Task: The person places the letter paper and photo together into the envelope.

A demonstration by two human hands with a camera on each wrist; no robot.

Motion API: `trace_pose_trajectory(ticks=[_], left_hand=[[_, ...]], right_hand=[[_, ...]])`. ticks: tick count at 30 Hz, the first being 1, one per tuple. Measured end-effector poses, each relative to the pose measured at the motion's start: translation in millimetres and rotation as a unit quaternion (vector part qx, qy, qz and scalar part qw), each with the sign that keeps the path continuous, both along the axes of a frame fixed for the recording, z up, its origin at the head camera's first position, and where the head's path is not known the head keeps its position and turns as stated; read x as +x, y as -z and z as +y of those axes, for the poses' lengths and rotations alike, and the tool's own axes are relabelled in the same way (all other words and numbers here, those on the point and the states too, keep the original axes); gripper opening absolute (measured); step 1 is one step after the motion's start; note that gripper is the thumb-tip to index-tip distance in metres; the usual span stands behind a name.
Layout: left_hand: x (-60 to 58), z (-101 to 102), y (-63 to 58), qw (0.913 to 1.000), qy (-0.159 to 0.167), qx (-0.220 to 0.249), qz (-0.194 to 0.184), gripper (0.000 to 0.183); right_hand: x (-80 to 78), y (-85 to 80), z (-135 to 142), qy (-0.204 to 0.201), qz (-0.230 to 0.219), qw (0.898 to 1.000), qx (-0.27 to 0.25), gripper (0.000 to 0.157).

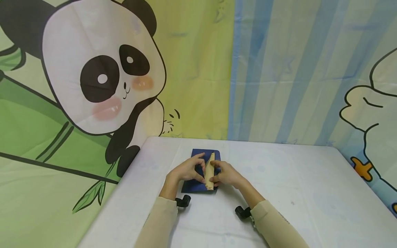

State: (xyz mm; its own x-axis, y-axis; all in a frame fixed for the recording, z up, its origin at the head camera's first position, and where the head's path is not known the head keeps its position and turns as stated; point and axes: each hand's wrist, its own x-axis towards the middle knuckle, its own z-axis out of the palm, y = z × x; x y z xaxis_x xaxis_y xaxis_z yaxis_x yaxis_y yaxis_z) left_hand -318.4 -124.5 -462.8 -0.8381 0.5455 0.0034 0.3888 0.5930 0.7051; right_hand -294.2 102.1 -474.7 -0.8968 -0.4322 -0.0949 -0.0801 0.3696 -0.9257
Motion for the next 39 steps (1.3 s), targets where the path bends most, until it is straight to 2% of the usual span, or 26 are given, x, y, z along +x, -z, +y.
trace_pose_trajectory(ticks=[16, 28, 39], left_hand=[[0.2, -1, -0.1, 1.0, -0.005, -0.001, -0.005, 0.038], [1.0, 0, 0.0, 1.0, -0.003, 0.004, -0.006, 0.038], [0.6, 1, -0.7, 0.9999, -0.004, 0.003, -0.009, 0.037]], right_hand=[[2.7, -1.5, -6, -0.007, -0.009, 1.0, -0.013, 0.075], [3.6, -1.1, -12, 0.002, 0.004, 1.0, 0.012, 0.082], [5.0, -1.4, -14, 0.01, 0.004, 1.0, -0.002, 0.084]])
